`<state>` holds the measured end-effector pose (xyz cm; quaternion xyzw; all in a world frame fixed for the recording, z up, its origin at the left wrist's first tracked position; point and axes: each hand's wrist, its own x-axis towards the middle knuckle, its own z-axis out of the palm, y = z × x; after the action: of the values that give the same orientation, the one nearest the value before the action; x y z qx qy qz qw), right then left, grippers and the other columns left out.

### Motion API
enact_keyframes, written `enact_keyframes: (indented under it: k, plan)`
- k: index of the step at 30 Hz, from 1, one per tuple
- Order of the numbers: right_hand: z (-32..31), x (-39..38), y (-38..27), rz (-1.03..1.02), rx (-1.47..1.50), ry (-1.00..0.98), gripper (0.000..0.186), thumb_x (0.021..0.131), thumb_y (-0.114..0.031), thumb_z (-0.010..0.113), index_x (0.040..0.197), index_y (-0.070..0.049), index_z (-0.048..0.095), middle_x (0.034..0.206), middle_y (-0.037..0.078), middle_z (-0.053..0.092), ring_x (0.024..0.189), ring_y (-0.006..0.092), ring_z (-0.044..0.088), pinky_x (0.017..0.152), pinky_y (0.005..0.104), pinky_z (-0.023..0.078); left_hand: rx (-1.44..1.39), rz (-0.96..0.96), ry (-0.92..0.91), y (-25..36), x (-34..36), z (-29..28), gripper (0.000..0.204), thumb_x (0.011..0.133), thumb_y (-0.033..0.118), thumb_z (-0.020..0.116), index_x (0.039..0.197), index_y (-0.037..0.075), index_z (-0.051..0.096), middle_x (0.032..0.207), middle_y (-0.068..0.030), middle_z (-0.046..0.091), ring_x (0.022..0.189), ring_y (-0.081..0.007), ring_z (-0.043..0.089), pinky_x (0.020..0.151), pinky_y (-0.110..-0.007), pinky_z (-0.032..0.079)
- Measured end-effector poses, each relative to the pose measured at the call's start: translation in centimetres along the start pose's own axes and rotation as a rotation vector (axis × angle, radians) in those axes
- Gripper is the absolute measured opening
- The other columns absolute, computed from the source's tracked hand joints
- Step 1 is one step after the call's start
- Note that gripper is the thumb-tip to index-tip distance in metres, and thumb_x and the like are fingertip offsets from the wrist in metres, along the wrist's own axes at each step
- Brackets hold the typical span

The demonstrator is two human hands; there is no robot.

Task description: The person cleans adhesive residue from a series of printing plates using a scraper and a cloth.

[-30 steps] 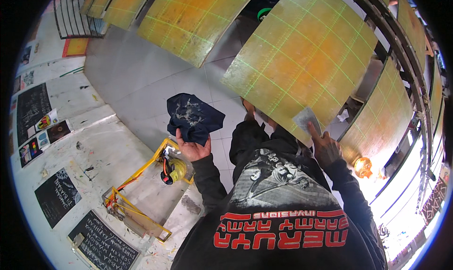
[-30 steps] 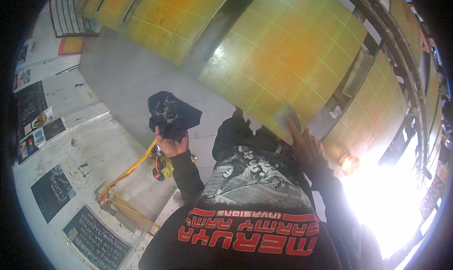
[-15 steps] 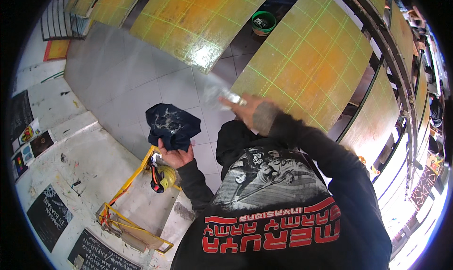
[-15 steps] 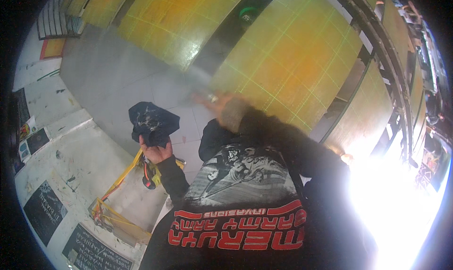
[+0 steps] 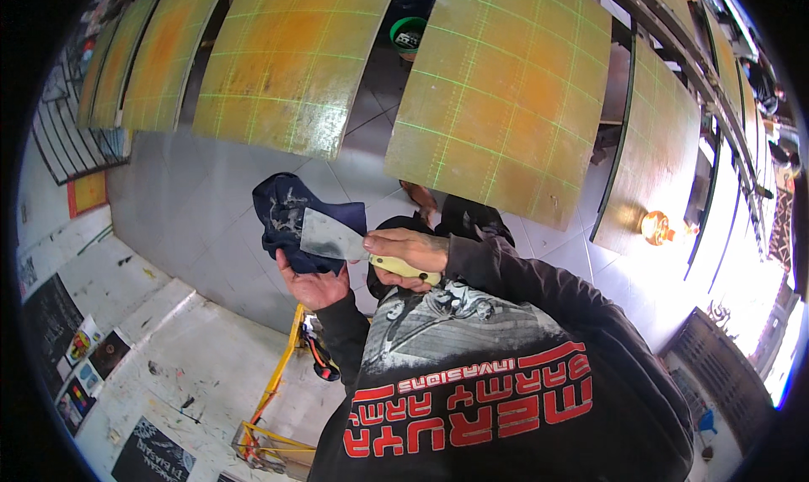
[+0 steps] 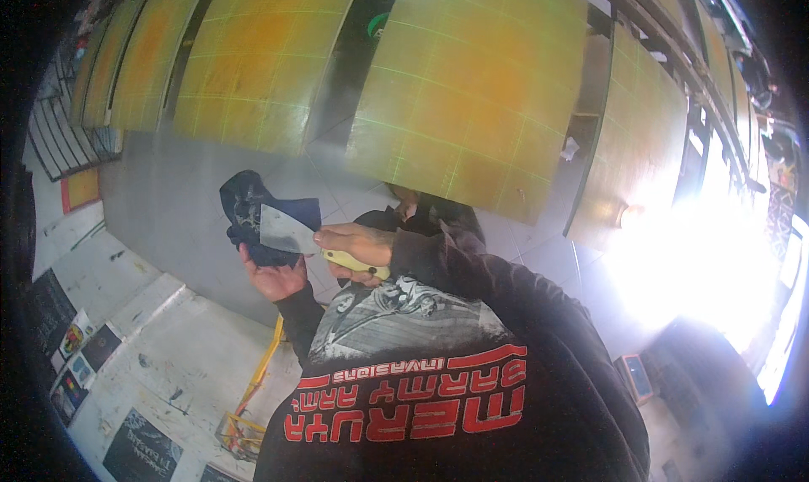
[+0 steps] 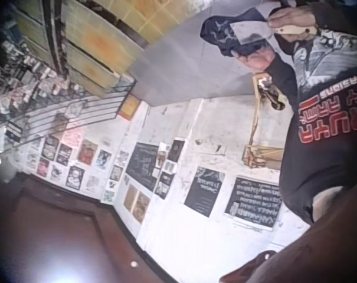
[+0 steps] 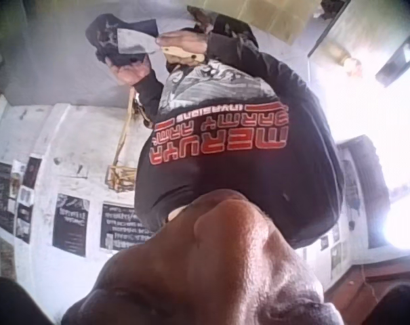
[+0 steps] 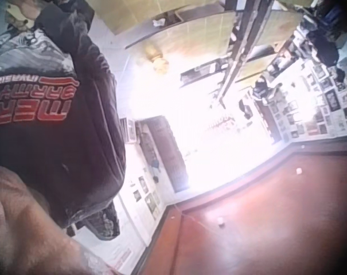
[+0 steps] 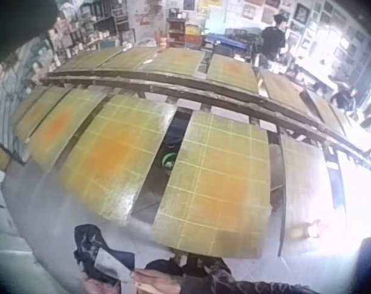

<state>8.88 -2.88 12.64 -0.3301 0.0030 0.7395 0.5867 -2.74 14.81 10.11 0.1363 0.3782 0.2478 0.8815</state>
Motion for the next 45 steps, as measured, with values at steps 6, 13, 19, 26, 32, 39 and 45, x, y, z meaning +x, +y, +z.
enact_keyframes:
  k: [6, 13, 19, 26, 32, 39, 45]
  plan:
    - [-0.6, -7.7, 3.1, -0.419, -0.545, 0.421, 0.046, 0.1, -0.027, 0.043, 0.142, -0.009, 0.037, 0.093, 0.006, 0.05, 0.079, 0.0149, 0.049, 0.068, 0.0261, 0.041, 0.003, -0.002, -0.236, 3.3, 0.3, -2.1, 0.037, 0.09, 0.037, 0.053, 0.118, 0.015, 0.063, 0.121, -0.0025, 0.063, 0.108, -0.0199, 0.06, 0.095, -0.04, 0.045]
    - [-0.7, -17.4, 8.3, -0.149, -1.085, 1.431, 0.048, 0.092, -0.014, 0.049, 0.14, -0.013, 0.042, 0.092, 0.024, 0.063, 0.085, 0.0406, 0.063, 0.075, 0.0445, 0.051, 0.103, 0.216, -0.034, 2.3, 1.8, -0.3, 0.037, 0.09, 0.031, 0.053, 0.119, 0.01, 0.061, 0.123, -0.0049, 0.061, 0.111, -0.0223, 0.058, 0.098, -0.037, 0.043]
    - [-3.0, -16.3, 13.3, 0.046, -0.973, 1.713, 0.051, 0.09, -0.019, 0.053, 0.14, -0.018, 0.042, 0.08, 0.024, 0.061, 0.071, 0.0405, 0.063, 0.065, 0.0502, 0.05, 0.062, -0.125, -0.341, 0.4, 1.2, 0.4, 0.037, 0.09, 0.028, 0.053, 0.12, 0.008, 0.059, 0.124, -0.0063, 0.06, 0.112, -0.0226, 0.057, 0.098, -0.037, 0.045]
    - [-4.7, -15.6, 12.3, 0.091, -0.822, 1.703, 0.051, 0.089, -0.017, 0.052, 0.139, -0.018, 0.043, 0.081, 0.025, 0.062, 0.072, 0.0413, 0.064, 0.065, 0.0509, 0.05, 0.231, -0.056, -0.154, -0.5, 2.7, 3.5, 0.03, 0.091, 0.03, 0.054, 0.111, 0.011, 0.065, 0.112, -0.0042, 0.067, 0.099, -0.0208, 0.063, 0.086, -0.039, 0.048]
    - [-9.1, -16.8, 6.8, -0.083, -0.894, 1.748, 0.048, 0.089, -0.016, 0.049, 0.136, -0.017, 0.045, 0.073, 0.024, 0.062, 0.067, 0.0419, 0.062, 0.063, 0.0515, 0.049, 0.236, -0.175, -0.337, -1.5, 6.2, 8.6, 0.029, 0.091, 0.029, 0.054, 0.111, 0.01, 0.065, 0.113, -0.0051, 0.066, 0.101, -0.0219, 0.063, 0.089, -0.038, 0.048]
    - [-17.2, -18.9, -2.1, -0.038, -1.0, 1.796, 0.04, 0.089, -0.018, 0.047, 0.128, -0.016, 0.054, 0.076, 0.024, 0.062, 0.069, 0.0419, 0.063, 0.064, 0.0502, 0.051, 0.222, -0.143, -0.357, -3.0, 10.1, 15.1, 0.029, 0.091, 0.028, 0.053, 0.11, 0.009, 0.065, 0.115, -0.0056, 0.066, 0.103, -0.0226, 0.062, 0.089, -0.037, 0.049]
    - [-26.4, -21.1, -10.4, -0.008, -1.262, 1.728, 0.035, 0.092, -0.023, 0.042, 0.121, -0.013, 0.059, 0.08, 0.026, 0.062, 0.072, 0.0415, 0.063, 0.067, 0.0484, 0.051, 0.195, -0.156, -0.342, -2.4, 13.4, 16.0, 0.031, 0.091, 0.028, 0.053, 0.114, 0.009, 0.063, 0.118, -0.0055, 0.064, 0.105, -0.0227, 0.062, 0.089, -0.038, 0.049]
